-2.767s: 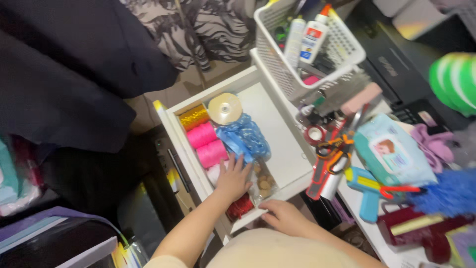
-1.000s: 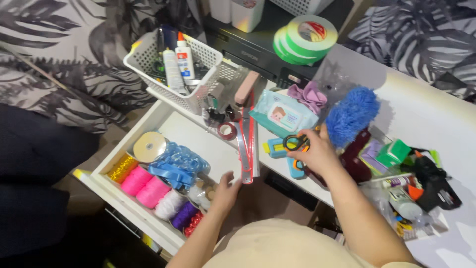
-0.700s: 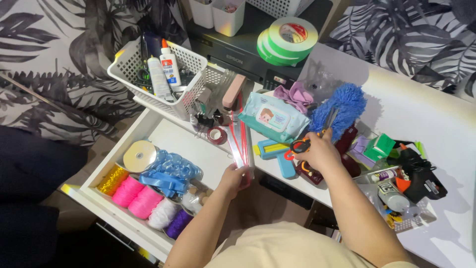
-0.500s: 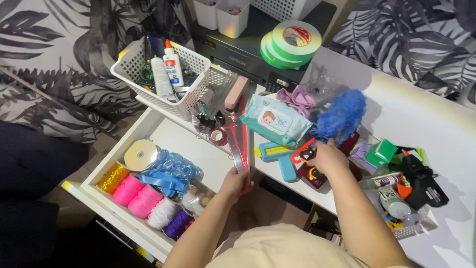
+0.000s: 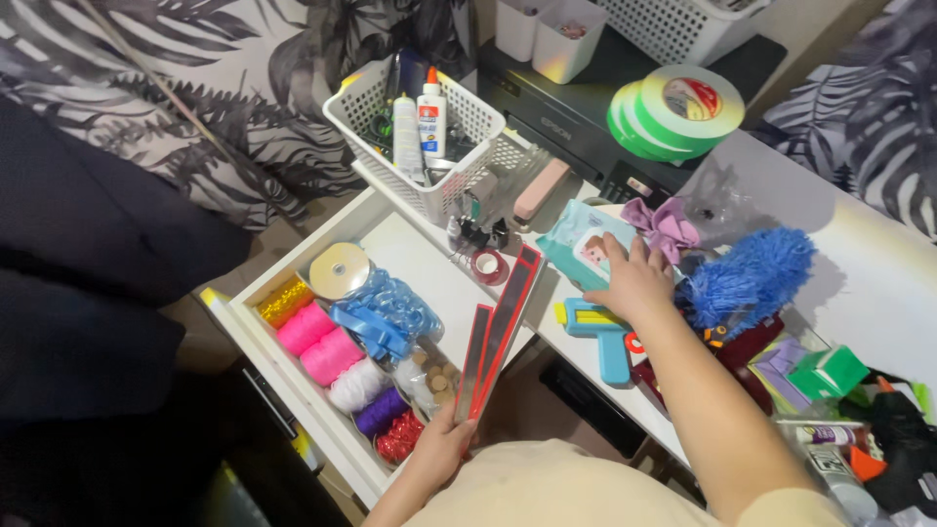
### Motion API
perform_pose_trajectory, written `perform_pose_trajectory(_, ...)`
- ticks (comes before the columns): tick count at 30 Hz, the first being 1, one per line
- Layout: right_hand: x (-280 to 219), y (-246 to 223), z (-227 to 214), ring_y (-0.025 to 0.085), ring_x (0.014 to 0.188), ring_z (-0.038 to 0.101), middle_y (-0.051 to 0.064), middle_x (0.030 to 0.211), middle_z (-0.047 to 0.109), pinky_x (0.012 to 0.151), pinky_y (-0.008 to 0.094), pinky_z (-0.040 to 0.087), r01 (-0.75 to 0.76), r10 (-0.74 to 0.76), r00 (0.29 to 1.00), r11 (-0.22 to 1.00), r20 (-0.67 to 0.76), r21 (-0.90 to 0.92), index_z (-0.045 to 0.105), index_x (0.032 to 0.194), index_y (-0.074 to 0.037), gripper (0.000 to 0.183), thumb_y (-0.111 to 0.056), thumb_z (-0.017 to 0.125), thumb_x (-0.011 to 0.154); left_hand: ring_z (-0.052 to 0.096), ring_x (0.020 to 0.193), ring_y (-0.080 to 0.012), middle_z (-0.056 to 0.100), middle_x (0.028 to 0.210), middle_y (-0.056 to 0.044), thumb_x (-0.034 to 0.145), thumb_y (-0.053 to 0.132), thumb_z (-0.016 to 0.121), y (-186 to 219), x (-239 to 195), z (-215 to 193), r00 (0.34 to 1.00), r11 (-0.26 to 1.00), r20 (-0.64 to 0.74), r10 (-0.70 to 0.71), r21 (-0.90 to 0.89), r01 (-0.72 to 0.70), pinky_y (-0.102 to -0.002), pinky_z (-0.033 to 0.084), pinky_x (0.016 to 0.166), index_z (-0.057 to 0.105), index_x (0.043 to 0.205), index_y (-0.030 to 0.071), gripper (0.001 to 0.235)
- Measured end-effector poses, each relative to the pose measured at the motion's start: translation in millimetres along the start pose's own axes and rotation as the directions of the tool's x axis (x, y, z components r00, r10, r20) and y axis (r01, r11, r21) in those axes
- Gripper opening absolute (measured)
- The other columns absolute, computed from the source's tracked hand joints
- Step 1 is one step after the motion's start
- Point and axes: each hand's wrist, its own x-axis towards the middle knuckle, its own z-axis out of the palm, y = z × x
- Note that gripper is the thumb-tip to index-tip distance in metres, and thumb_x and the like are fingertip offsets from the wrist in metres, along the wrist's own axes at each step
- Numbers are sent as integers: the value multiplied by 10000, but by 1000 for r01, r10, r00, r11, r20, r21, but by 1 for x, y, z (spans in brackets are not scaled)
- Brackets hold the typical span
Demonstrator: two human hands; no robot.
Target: The person cuts a piece of blue ribbon using scissors, handles various rolls of tape and containers of wet wipes, and places a small basket containing decorative items onto the desk surface.
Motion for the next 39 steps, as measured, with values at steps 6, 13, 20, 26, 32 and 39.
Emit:
perform_pose_trajectory(6,40,12,41,383,1273,335,181,1424,304,975,523,312,-35,26,996,993,-82,-116,220,1402,-159,916,-480,695,688,518,565,-109,605,659,-3,832,162,524,-22,-3,-19,979,973,-40,198,127,-191,-238,420,582,610,994,149,184)
perform_pose_trajectory(13,26,61,9,450,805,574,210,879,635,674,526,410,-24,128,928,958,-350,287,501,946,-72,206,-278,505,935,509,536,-138,612,707,-69,831,165,510,-3,-29,-23,982,995,-159,102,15,-101,-250,442,541,612,1078,134,269)
perform_pose_trajectory(20,19,183,10,439,684,587,175,771,624,554,501,412,-170,183,572,980,-800,102,527,888,-64,261,-234,618,1064,450,477,-108,544,642,-42,809,115,518,5,-31,-5,993,984,-28,111,-136,-114,-239,352,426,604,1149,155,353)
perform_pose_trajectory(26,-61,60,-7,340,995,511,157,1014,575,838,436,387,262,-44,766,932,-642,249,607,1013,-65,227,-212,679,855,487,505,-119,545,690,-39,875,151,481,17,-25,7,994,957,107,16,-289,16,-198,266,417,538,1094,159,227)
perform_pose_trajectory(32,-82,-18,168,232,846,557,77,934,608,750,344,414,617,-713,672,689,203,380,522,1080,-119,470,-476,607,786,510,564,-121,570,696,-84,832,106,511,-11,-6,6,980,927,145,137,-367,-76,-215,429,505,554,1028,100,201)
perform_pose_trajectory(39,-97,-49,96,199,714,602,54,738,634,645,307,389,476,-552,727,834,408,280,518,799,-153,281,-418,592,745,501,559,-108,545,657,-51,832,115,490,-22,-7,-2,988,903,1,152,-406,-138,-219,426,505,586,1138,156,324)
